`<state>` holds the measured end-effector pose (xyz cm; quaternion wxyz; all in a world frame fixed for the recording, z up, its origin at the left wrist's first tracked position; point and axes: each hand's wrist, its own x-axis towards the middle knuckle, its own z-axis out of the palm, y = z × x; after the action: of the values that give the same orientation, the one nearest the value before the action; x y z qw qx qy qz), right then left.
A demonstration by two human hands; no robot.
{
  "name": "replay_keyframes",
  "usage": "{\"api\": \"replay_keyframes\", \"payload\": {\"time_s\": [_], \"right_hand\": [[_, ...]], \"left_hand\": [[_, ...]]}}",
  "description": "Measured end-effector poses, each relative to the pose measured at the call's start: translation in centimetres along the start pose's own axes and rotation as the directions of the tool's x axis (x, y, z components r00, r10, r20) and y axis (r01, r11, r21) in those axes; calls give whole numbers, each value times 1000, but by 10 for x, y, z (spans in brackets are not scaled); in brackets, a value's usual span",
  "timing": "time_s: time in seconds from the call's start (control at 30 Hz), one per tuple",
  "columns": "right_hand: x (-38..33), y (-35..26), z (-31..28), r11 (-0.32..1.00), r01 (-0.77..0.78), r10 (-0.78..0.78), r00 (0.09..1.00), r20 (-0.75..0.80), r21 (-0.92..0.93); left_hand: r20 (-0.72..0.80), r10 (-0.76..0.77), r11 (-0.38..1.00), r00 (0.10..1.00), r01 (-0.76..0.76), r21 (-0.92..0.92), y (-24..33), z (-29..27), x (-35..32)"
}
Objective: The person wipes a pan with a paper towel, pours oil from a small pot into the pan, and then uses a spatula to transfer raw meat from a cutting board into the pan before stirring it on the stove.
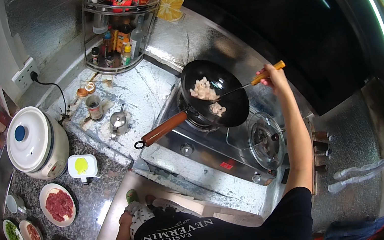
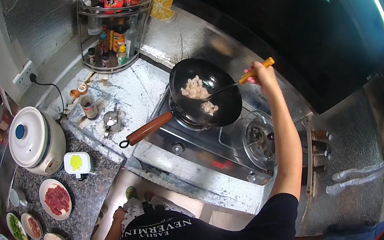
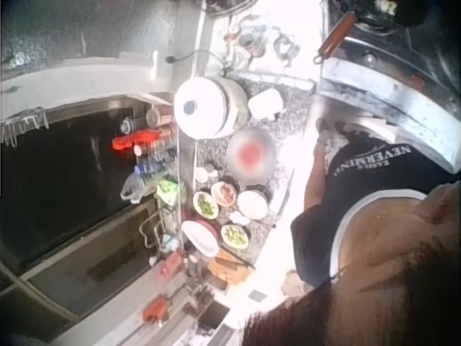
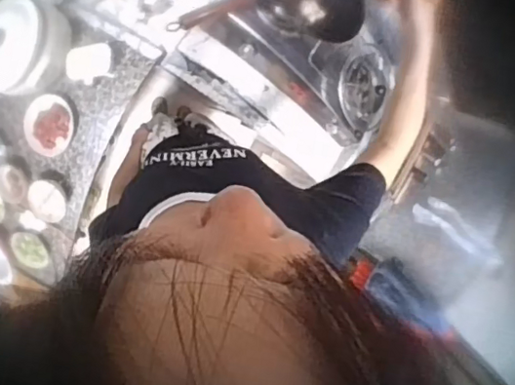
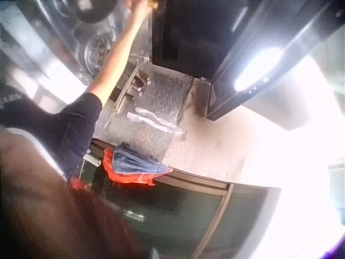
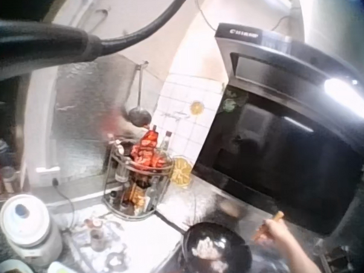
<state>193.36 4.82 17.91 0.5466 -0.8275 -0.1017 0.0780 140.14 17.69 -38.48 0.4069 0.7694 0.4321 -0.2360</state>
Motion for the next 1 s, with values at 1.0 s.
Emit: {"api": "replay_keyframes", "payload": {"time_s": [1.0], "right_hand": [[-31,-53,-29,913,128,-92,990,110,-388]], "left_hand": [[32,35,997,999,-37,68,-19,21,22]]}}
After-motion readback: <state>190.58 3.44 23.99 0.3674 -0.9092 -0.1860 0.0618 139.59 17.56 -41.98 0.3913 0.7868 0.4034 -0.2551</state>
